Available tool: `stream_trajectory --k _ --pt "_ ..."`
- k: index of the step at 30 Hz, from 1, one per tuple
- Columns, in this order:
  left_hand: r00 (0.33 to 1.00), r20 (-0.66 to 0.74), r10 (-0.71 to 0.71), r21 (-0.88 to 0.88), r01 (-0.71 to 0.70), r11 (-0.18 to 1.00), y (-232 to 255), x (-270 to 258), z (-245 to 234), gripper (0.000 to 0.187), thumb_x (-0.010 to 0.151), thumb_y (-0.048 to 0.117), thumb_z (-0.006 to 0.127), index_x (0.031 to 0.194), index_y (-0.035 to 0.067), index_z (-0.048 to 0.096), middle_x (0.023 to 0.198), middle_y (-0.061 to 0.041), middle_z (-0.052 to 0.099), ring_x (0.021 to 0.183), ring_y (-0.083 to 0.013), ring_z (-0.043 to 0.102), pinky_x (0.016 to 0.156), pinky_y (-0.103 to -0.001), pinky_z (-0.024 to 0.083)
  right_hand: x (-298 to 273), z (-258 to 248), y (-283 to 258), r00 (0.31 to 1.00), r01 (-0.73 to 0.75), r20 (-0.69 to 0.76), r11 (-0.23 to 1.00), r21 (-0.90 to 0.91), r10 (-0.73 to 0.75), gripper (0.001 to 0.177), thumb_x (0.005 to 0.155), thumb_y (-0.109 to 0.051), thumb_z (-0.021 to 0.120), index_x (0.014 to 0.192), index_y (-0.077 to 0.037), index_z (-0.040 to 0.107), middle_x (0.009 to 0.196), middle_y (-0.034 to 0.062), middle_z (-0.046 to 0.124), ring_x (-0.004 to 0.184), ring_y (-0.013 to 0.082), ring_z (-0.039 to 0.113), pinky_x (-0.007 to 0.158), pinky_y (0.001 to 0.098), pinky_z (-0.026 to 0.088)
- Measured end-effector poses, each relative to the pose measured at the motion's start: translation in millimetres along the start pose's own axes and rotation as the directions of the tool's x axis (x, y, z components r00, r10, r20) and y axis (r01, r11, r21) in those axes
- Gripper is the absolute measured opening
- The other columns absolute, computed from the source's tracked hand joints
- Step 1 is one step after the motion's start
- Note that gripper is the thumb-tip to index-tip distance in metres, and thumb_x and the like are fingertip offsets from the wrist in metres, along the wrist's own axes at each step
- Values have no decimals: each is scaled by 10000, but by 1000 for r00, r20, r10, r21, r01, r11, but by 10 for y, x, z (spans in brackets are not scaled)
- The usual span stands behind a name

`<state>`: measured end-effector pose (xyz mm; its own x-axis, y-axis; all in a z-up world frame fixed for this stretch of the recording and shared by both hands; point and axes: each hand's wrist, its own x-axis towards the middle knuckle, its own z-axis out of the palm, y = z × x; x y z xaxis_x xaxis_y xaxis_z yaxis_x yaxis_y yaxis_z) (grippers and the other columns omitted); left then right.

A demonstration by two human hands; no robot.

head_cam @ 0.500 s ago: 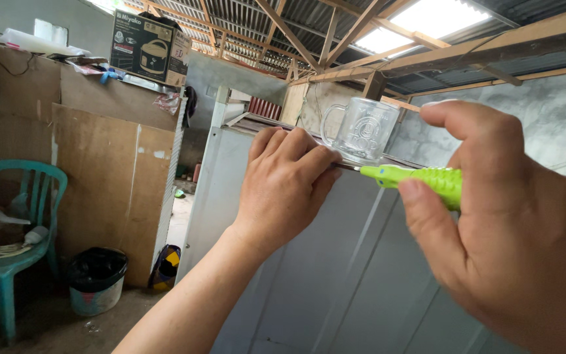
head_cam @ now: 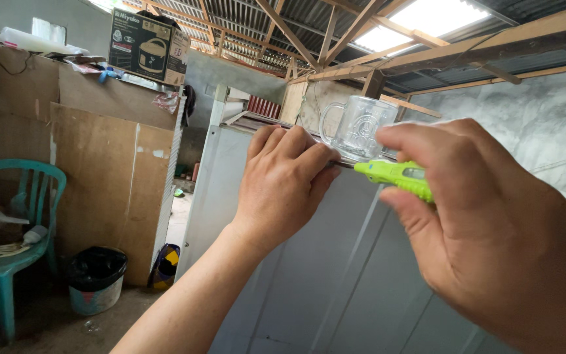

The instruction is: The person uses a screwdriver to tighten screws into the frame of a metal cabinet. They switch between two screwdrivers and work on different sides of the cabinet frame.

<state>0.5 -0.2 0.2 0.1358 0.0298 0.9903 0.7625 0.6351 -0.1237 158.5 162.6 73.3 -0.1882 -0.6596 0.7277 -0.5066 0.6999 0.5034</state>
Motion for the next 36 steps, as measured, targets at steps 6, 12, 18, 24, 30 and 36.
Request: stream_trajectory --k 6,12,18,24,30,36 --pt "999 -16 51 17 -51 999 -26 34 0 118 908 235 787 965 150 729 986 -10 622 996 -240 615 1055 -452 418 -6 -4 18 1000 16 -25 1000 22 -15 448 881 -48 730 1277 -45 521 1108 144 658 848 214 711 642 287 569" --pt "983 29 180 21 -180 983 -109 87 -26 126 900 223 773 981 137 728 1023 -7 625 1013 -240 609 1023 -420 431 -50 -31 61 999 31 -43 999 18 -30 433 869 -43 736 1252 -39 534 1103 151 660 887 227 717 669 289 583" --pt "967 105 233 21 -236 972 -140 161 -32 139 943 219 760 935 115 669 965 -8 607 982 -227 607 1004 -425 439 -135 -65 107 997 16 -72 1000 19 -15 418 867 -49 746 1232 -33 543 1109 147 675 919 231 721 707 300 580" --pt "984 79 158 -93 -151 984 -123 208 -41 132 919 190 762 927 102 665 933 -42 641 945 -284 625 931 -422 448 -276 -141 316 992 -58 -113 998 -35 54 382 887 -32 717 1215 15 529 1093 184 646 929 262 689 815 360 559" --pt "995 70 65 -104 -57 993 -113 341 78 62 965 137 716 1009 93 723 949 -55 688 964 -286 671 900 -426 485 -420 -123 485 959 -190 -215 982 -2 185 341 946 -20 682 1243 22 519 1157 180 617 1010 227 667 868 340 569" --pt "997 76 -25 -127 34 991 -197 787 426 103 951 178 714 982 90 759 965 -98 722 903 -324 679 802 -449 529 -485 -83 611 930 -251 -255 964 92 266 334 943 -22 669 1236 24 515 1128 158 624 982 220 677 849 326 568"
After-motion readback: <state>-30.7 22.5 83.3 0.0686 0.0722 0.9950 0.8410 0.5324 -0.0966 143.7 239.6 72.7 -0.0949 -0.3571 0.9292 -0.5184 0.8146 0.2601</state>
